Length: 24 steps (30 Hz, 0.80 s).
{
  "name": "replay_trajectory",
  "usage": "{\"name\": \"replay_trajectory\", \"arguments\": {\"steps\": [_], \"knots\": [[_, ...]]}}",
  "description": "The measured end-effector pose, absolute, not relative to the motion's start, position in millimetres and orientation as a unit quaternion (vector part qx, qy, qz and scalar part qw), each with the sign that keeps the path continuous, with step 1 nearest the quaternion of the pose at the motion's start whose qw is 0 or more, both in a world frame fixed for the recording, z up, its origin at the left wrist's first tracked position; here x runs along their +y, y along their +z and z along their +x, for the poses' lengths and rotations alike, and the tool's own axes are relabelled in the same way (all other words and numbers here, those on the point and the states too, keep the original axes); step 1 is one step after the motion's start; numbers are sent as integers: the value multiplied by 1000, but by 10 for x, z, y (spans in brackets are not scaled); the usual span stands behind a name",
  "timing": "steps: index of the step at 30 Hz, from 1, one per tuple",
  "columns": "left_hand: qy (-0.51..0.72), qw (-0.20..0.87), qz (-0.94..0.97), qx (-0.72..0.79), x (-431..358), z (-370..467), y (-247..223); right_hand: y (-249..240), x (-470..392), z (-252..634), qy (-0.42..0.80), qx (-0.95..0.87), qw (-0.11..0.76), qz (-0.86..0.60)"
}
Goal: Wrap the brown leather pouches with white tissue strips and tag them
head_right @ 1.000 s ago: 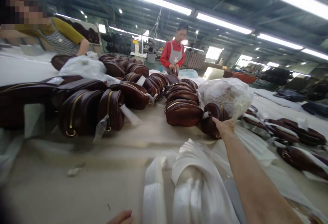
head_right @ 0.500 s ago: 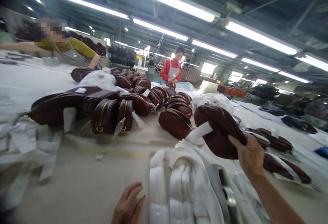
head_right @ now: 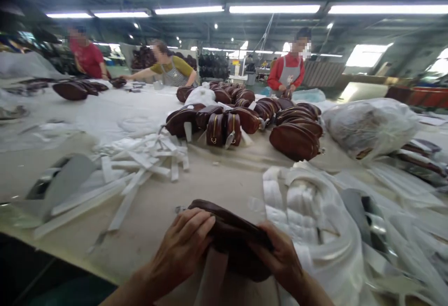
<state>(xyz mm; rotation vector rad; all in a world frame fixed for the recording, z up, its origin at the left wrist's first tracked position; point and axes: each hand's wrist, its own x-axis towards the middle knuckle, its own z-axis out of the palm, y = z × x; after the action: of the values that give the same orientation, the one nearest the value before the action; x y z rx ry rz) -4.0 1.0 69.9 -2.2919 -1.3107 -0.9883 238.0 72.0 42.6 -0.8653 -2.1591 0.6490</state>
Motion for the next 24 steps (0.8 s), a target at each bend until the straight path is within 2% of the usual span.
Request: {"name": "replay_trajectory", "arguments": {"steps": [6, 9, 14, 17, 24], "knots": [[-338, 133, -801, -476, 30, -40, 637, 559, 595, 2125, -17, -890, 347, -295], [-299, 138, -808, -489, 93, -12, 720, 643, 497, 1952, -96, -890, 346, -281], [-187, 67, -848, -491, 192, -87, 797, 636, 471, 1838, -90, -891, 319, -309], [-213, 50, -834, -507, 205, -138, 748, 625, 501, 1894, -87, -882, 319, -336], [-279, 105, -783, -547, 276, -180, 622, 653, 581, 1944, -128, -855, 290, -410]]}}
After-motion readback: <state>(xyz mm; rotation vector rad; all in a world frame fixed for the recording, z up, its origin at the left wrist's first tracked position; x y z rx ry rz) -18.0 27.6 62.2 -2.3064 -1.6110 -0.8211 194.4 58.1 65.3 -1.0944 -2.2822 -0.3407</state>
